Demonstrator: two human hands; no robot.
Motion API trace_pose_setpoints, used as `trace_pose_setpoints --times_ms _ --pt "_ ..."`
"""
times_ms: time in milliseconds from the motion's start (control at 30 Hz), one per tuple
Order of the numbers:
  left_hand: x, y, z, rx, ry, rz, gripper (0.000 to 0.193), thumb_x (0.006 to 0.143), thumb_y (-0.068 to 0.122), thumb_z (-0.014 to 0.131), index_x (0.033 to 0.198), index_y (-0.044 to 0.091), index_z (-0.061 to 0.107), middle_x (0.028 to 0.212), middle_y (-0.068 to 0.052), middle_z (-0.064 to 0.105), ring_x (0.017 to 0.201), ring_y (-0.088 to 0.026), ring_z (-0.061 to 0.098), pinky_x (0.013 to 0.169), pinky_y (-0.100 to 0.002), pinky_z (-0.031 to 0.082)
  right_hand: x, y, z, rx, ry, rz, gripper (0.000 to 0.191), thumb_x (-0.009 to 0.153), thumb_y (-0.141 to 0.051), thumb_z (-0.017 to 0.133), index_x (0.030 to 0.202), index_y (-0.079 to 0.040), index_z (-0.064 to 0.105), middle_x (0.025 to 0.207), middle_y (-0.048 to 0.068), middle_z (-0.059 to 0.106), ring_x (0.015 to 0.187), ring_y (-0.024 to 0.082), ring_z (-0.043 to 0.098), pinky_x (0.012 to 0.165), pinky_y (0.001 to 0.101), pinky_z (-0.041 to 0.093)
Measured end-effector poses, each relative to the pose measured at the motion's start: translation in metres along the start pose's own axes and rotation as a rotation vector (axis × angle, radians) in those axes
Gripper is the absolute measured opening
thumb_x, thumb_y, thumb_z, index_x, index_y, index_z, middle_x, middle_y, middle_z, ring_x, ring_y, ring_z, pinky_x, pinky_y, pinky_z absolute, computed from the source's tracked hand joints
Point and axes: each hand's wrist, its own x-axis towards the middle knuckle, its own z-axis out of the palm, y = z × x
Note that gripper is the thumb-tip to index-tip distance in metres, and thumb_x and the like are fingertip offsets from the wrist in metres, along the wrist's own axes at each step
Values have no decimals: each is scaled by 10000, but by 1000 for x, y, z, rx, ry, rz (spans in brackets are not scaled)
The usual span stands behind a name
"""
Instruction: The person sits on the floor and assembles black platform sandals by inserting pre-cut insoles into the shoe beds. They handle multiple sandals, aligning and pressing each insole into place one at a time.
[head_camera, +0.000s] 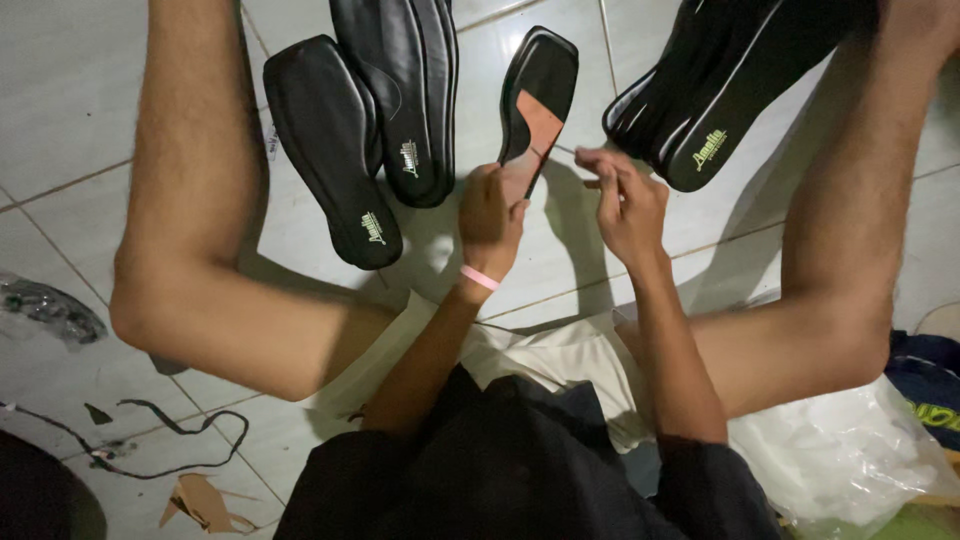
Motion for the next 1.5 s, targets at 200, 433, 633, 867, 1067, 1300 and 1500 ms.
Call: trace_pose_setpoints --times_ms 200,433,633,867,1067,1300,1500 --pt "15 -21 -12 -106 16 -300 239 1085 224 455 1072 42 610 1023 -175 627 938 -347 652 915 -461 527 -12 10 2 139 36 147 280 1148 -102 448 1199 53 676 1173 152 743 1089 238 753 853 341 661" --pt "35 -23 -42 -56 305 -52 233 1107 196 458 1081 -1 579 1095 -244 578 1035 -437 589 939 -497 472 -17 28 3 192 62 162 307 1154 -151 439 1190 59 661 1165 189 732 1087 246 735 897 340 645" --pt "-2 0 4 -123 37 -13 265 1063 152 507 1282 4 493 1258 -229 580 1183 -409 546 1053 -472 442 -16 52 18 -129 -41 341 263 1167 -184 401 1107 -4 584 989 167 643 899 248 637 846 368 524" --pt "7 -14 -37 319 -346 86 830 888 288 769 1546 -3 355 1464 -183 483 1197 -372 558 971 -524 447 -14 37 47 -95 -155 153 496 1003 -254 724 1407 -43 528 1183 164 577 1029 285 592 956 391 491" --pt "27 -29 -55 450 -437 289 885 751 74 770 1552 111 396 1631 -44 407 1276 -250 545 911 -424 480 -8 32 52 -156 -247 118 847 884 -266 852 1579 -95 399 1261 156 534 1179 313 537 1057 408 444" --pt "17 -24 -45 301 -389 298 978 682 109 853 1546 123 394 1532 -2 452 1280 -235 517 872 -526 391 -11 35 46 -100 -316 142 866 846 -269 876 1580 -140 437 1303 142 502 1252 313 509 1106 405 435" --pt "17 -27 -43 303 -424 263 980 685 189 877 1546 157 409 1521 35 467 1299 -173 518 911 -508 382 -11 35 37 -99 -383 116 908 801 -238 902 1576 -141 440 1332 145 499 1273 329 494 1106 413 425"
